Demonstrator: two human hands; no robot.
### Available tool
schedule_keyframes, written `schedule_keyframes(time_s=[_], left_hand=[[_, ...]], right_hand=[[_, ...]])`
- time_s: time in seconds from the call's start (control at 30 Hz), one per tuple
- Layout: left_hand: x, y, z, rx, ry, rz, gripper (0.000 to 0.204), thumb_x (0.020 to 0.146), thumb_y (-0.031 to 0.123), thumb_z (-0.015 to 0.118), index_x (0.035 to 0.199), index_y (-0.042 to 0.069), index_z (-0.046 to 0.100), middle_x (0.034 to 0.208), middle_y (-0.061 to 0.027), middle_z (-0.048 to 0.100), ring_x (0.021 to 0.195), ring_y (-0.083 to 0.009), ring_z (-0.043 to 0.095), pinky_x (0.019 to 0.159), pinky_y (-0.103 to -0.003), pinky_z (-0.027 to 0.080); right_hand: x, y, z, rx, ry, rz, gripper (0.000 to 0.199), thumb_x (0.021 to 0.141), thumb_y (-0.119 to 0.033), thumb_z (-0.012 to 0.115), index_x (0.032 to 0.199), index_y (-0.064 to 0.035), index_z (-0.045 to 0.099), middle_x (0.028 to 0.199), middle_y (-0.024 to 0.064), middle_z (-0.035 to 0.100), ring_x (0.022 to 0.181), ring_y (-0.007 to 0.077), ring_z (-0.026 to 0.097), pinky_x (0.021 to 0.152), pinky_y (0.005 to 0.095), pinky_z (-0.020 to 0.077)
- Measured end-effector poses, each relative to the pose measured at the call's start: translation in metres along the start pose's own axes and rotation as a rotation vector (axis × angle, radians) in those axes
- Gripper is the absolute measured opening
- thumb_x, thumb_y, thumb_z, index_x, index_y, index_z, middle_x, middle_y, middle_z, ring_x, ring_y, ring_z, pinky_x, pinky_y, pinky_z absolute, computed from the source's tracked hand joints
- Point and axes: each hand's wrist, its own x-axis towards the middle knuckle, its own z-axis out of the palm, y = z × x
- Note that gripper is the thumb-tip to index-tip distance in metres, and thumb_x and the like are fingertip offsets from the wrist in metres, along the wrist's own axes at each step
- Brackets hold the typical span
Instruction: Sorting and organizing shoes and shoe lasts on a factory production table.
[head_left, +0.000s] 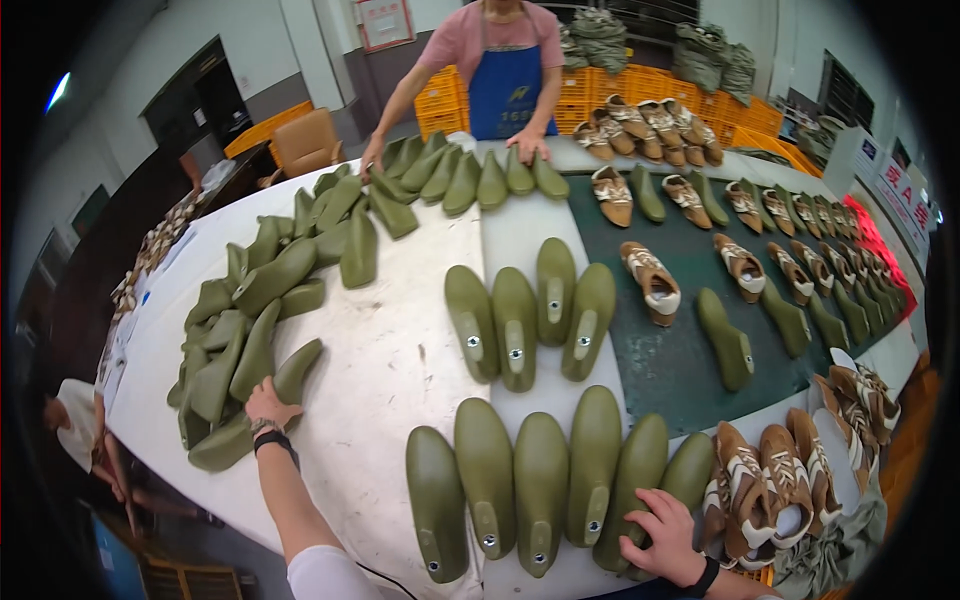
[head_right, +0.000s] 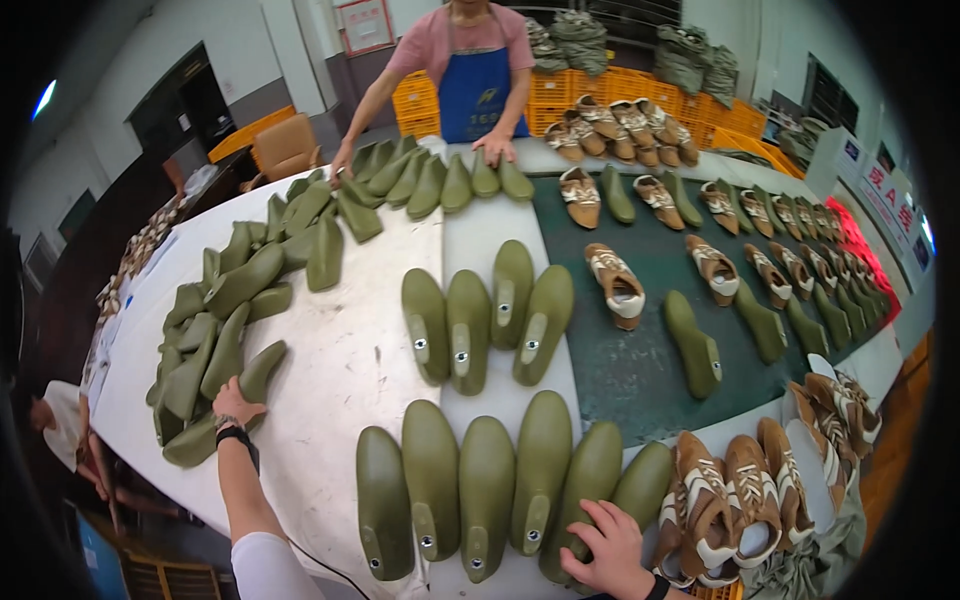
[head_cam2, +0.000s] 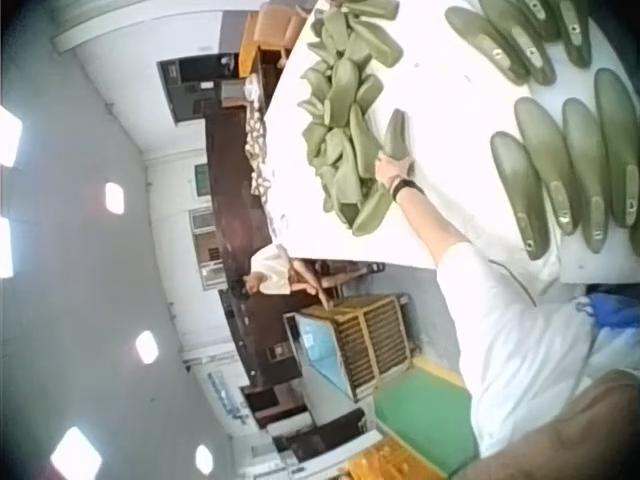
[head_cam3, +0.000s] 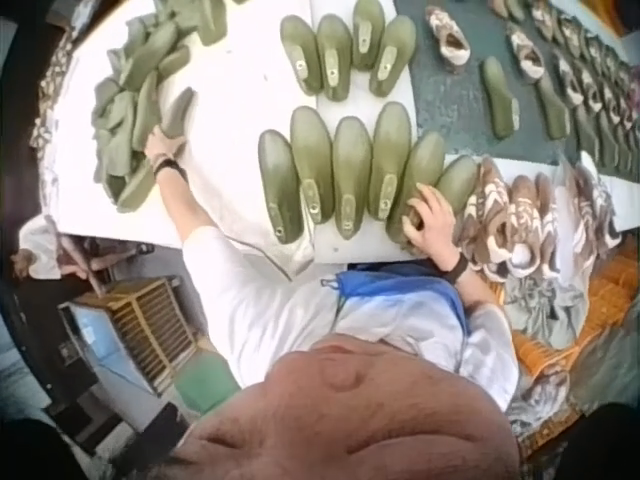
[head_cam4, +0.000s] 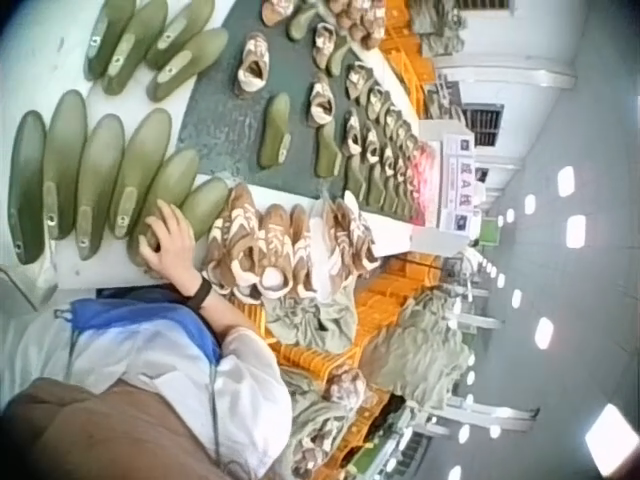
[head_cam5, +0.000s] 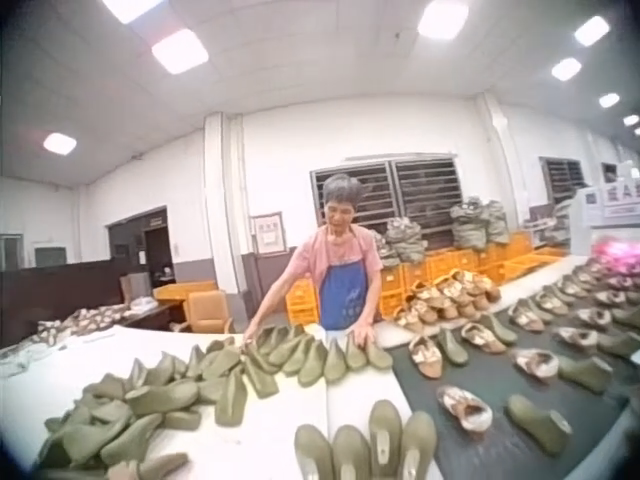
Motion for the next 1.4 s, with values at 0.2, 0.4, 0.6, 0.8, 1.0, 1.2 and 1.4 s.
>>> schedule_keyframes(time_s=[0.2,0.4,0.6,0.8,1.0,1.2,1.4], left_hand=[[-0.051,-0.009,0.020,-0.551,-0.068,-0.050,0.108,0.059,0.052,0.076,0.141,0.011,0.020,0.124,-0.0248,0.049,0.112,-0.0372,0.051,0.090,-0.040,0.045],[-0.098,0.016,0.033,-0.301,0.150,-0.101,0.104,0.060,0.038,0.075,0.143,0.014,0.017,0.128,-0.0294,0.033,0.112,-0.0427,0.043,0.087,-0.044,0.044],[-0.077,0.041,0.011,-1.655,-0.342,-0.149,0.057,0.081,0.039,0.059,0.123,0.004,0.040,0.103,-0.0087,0.057,0.091,-0.0194,0.058,0.079,-0.036,0.049],[-0.063,0.140,0.024,-1.584,-0.617,0.159,0.054,0.090,0.039,0.050,0.129,0.003,0.044,0.129,-0.0162,0.049,0.114,-0.0278,0.049,0.097,-0.039,0.038],[0.071,-0.021,0.075,-0.219,0.751,0.171,0.043,0.070,0.008,0.058,0.111,-0.003,0.053,0.110,-0.0220,0.055,0.107,-0.0387,0.048,0.093,-0.042,0.040],[0.081,-0.048,0.043,-0.037,0.396,-0.188,0.078,0.061,0.018,0.068,0.130,0.002,0.035,0.126,-0.0113,0.041,0.124,-0.0309,0.033,0.099,-0.046,0.033],[0.062,-0.043,0.028,0.187,0.274,-0.212,0.108,0.053,0.040,0.079,0.137,0.002,0.025,0.117,-0.0199,0.044,0.110,-0.0323,0.042,0.099,-0.041,0.030]], right_hand=[[0.005,-0.005,0.004,0.042,-0.023,-0.009,0.029,0.058,-0.022,0.070,0.084,-0.0109,0.061,0.111,0.0125,0.056,0.102,0.0340,0.054,0.083,0.0416,0.0446],[0.004,-0.005,0.001,0.053,-0.005,-0.021,0.028,0.058,-0.020,0.068,0.083,-0.0090,0.060,0.111,0.0137,0.056,0.102,0.0345,0.053,0.083,0.0421,0.0444],[0.005,-0.006,0.002,0.066,0.000,-0.024,0.028,0.058,-0.019,0.068,0.083,-0.0081,0.060,0.111,0.0141,0.056,0.101,0.0350,0.054,0.083,0.0425,0.0445],[0.007,-0.002,0.009,0.050,-0.014,-0.028,0.028,0.058,-0.020,0.069,0.082,-0.0088,0.060,0.110,0.0139,0.056,0.099,0.0356,0.054,0.082,0.0419,0.0451],[0.013,-0.016,-0.010,0.093,-0.073,-0.012,0.032,0.066,-0.014,0.067,0.095,-0.0052,0.058,0.120,0.0173,0.053,0.108,0.0380,0.050,0.091,0.0434,0.0424],[0.012,-0.017,-0.013,0.047,-0.125,0.066,0.033,0.064,-0.013,0.067,0.094,-0.0050,0.058,0.121,0.0179,0.052,0.109,0.0389,0.049,0.092,0.0444,0.0412],[0.020,-0.022,-0.016,0.038,-0.110,0.040,0.032,0.065,-0.013,0.067,0.095,-0.0057,0.057,0.118,0.0166,0.053,0.105,0.0376,0.051,0.087,0.0438,0.0429]])
